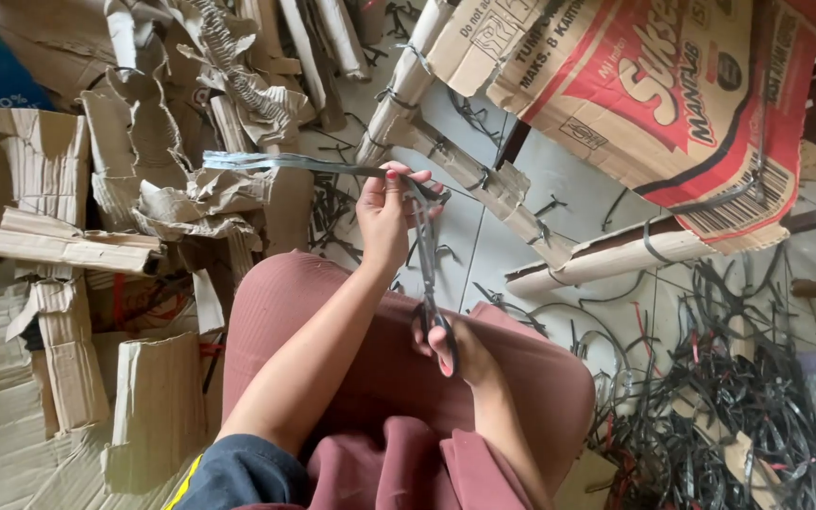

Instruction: Cutting plastic strips and wrapping them around a wooden chair stretcher for protection.

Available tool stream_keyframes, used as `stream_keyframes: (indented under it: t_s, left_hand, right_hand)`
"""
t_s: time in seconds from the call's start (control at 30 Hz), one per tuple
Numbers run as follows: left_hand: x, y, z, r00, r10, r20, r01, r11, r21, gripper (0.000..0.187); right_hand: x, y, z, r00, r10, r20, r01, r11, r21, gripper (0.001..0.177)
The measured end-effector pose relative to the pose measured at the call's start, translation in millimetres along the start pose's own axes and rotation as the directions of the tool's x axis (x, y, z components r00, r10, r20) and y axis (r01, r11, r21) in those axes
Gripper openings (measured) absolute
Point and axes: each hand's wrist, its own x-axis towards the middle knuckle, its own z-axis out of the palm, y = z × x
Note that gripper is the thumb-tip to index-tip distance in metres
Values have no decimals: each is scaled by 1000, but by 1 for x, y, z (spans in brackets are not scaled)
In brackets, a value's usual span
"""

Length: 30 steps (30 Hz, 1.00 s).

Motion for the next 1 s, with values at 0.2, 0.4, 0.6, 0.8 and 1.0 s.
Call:
stream_keyframes:
  t_s: [0.2,0.4,0.6,0.8,1.0]
  left_hand:
    - [-1,-3,3,998,-61,13,61,997,-40,26]
    - [-1,0,4,995,-74,61,76,997,-31,31]
    - [5,-13,2,998,-49,35,50,998,-48,32]
    - [8,0,3,1000,-14,-20,10,982,-190,25]
    - [11,-9,-1,999,42,-25,-46,986,-160,24]
  right_hand:
    - [17,4,-7,982,149,-114,-149,989,11,72]
    - [25,-13,-1,974,146,-171,-148,989,0,72]
    - [21,-40,4,998,-56,4,57,993,-100,90]
    - [-2,-3,-8,985,146,95,-136,985,-104,96]
    - [10,-45,7,999,28,17,-23,970,-243,82]
